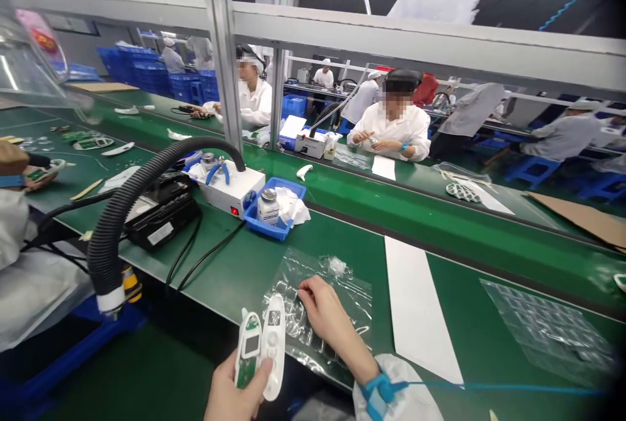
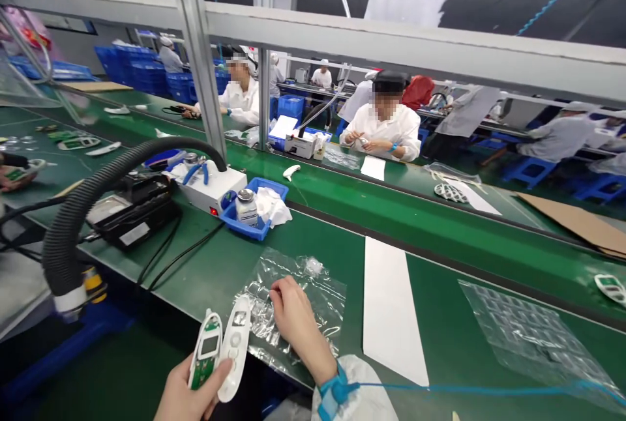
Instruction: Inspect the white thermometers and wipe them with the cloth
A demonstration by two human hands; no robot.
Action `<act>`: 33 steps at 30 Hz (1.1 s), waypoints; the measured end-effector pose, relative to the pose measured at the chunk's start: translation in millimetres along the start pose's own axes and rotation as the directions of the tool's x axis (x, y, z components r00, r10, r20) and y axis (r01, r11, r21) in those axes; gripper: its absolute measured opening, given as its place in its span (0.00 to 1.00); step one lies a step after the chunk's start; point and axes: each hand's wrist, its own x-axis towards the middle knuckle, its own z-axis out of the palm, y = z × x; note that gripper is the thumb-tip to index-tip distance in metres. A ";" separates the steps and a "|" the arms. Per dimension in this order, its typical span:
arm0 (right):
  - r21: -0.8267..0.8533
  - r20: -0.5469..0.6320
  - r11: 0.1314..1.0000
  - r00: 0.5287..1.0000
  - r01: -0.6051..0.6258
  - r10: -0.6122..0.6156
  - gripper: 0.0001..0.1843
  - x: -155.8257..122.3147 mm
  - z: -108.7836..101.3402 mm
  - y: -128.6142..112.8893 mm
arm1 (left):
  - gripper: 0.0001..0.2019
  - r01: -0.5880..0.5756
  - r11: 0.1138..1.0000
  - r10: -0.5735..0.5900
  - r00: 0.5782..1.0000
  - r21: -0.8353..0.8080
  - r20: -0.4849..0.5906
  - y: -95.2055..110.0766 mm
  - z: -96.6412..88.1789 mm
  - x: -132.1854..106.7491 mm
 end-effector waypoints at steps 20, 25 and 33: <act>0.367 0.014 0.927 0.997 -0.070 0.070 0.13 -16.9 -10.3 -26.2 | 0.14 0.027 0.997 -0.018 0.991 -0.067 0.129 -15.9 -4.0 19.1; 0.393 0.112 0.915 0.992 -0.090 0.050 0.12 -21.3 -16.1 -28.2 | 0.12 0.007 0.999 0.002 0.982 -0.042 0.189 -13.7 6.3 15.6; 0.382 0.109 0.912 0.987 -0.148 0.115 0.12 -23.1 -14.9 -22.6 | 0.11 -0.007 1.000 0.003 0.980 0.019 0.199 -13.3 13.8 17.5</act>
